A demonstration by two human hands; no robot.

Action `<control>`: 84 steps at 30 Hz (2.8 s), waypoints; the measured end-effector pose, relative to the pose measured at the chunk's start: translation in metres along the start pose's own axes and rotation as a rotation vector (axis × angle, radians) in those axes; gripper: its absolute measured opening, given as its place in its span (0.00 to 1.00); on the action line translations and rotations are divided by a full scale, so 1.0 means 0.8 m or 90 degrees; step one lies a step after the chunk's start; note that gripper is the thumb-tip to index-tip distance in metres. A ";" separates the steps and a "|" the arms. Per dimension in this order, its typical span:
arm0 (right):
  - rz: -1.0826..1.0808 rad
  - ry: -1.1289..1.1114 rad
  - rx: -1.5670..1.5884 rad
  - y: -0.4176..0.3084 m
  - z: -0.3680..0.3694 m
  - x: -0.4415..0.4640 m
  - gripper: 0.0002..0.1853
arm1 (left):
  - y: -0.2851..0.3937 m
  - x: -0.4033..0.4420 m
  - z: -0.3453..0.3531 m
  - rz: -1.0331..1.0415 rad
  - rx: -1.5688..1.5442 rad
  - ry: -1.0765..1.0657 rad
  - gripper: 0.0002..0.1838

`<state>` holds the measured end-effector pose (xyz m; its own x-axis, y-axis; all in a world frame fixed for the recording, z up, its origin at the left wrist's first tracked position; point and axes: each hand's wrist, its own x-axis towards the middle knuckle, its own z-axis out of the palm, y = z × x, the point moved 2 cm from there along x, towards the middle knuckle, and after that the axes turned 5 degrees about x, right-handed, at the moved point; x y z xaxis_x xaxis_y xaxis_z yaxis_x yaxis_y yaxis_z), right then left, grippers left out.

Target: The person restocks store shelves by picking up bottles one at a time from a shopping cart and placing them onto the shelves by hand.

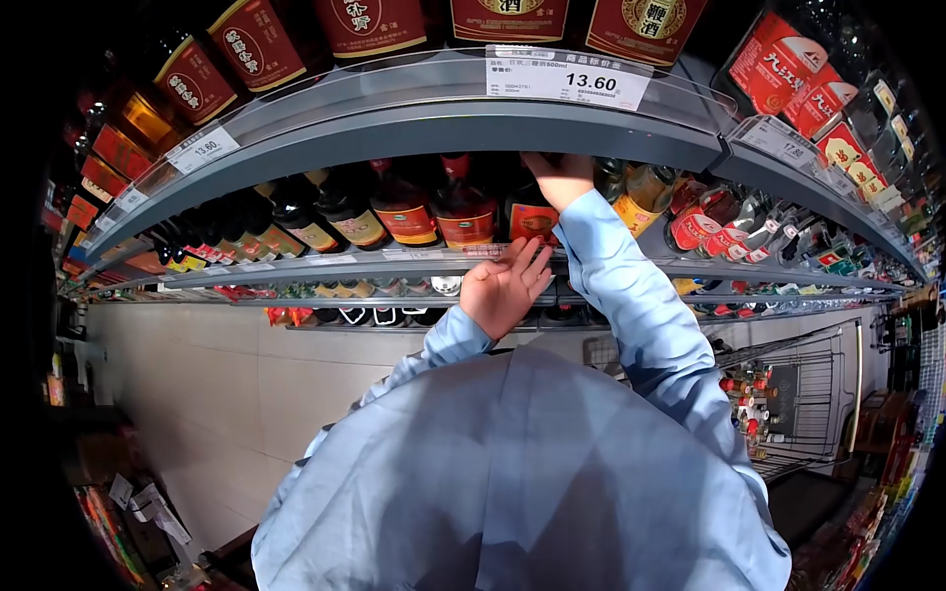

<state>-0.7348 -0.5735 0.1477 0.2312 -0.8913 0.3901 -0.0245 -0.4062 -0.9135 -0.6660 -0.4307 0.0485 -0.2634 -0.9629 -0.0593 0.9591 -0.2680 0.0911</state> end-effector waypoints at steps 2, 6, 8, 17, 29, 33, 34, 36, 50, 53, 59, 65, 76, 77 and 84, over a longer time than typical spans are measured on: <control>0.008 -0.006 -0.017 0.002 0.000 0.002 0.09 | 0.001 0.002 0.000 -0.002 -0.002 0.002 0.25; 0.023 -0.017 -0.001 0.010 -0.001 0.003 0.09 | 0.000 0.003 -0.005 -0.007 -0.007 -0.001 0.21; 0.015 -0.018 0.012 0.014 -0.003 0.002 0.08 | 0.000 0.005 -0.003 -0.008 -0.012 0.014 0.20; -0.053 0.045 0.013 0.015 -0.004 -0.007 0.10 | -0.004 0.007 -0.009 -0.029 -0.014 -0.002 0.17; -0.106 0.046 0.110 0.003 0.001 -0.027 0.13 | -0.004 0.001 -0.004 -0.033 -0.014 -0.023 0.18; -0.072 0.082 -0.027 0.016 -0.010 -0.049 0.10 | -0.004 -0.003 -0.002 -0.036 0.006 -0.039 0.22; -0.108 0.141 -0.023 0.015 -0.008 -0.054 0.09 | -0.005 -0.004 0.000 -0.041 0.001 -0.034 0.23; -0.126 0.155 -0.025 0.004 -0.007 -0.069 0.09 | -0.005 -0.004 0.001 -0.050 -0.006 -0.028 0.24; -0.048 0.065 0.063 0.023 -0.008 -0.011 0.13 | -0.004 0.007 0.002 -0.031 -0.020 -0.005 0.21; -0.124 0.085 0.001 0.017 -0.007 -0.004 0.15 | 0.000 0.010 -0.002 -0.031 -0.019 -0.007 0.19; -0.130 0.100 -0.088 0.014 -0.003 -0.003 0.11 | 0.005 0.016 -0.002 -0.012 0.027 0.020 0.20; -0.068 0.084 -0.052 0.018 -0.001 -0.001 0.08 | 0.006 0.016 -0.003 0.010 0.018 0.042 0.19; -0.048 0.072 0.028 0.021 0.000 -0.002 0.08 | 0.003 0.016 0.002 0.011 -0.024 0.083 0.16; -0.052 0.073 0.008 0.019 -0.001 -0.002 0.08 | 0.004 0.017 0.001 0.010 -0.026 0.079 0.16; -0.087 0.088 -0.102 0.020 -0.006 -0.012 0.09 | 0.009 0.011 0.004 0.014 -0.044 0.071 0.16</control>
<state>-0.7423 -0.5724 0.1298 0.1083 -0.8409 0.5303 -0.1588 -0.5412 -0.8258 -0.6620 -0.4409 0.0515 -0.2321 -0.9580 -0.1681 0.9706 -0.2396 0.0251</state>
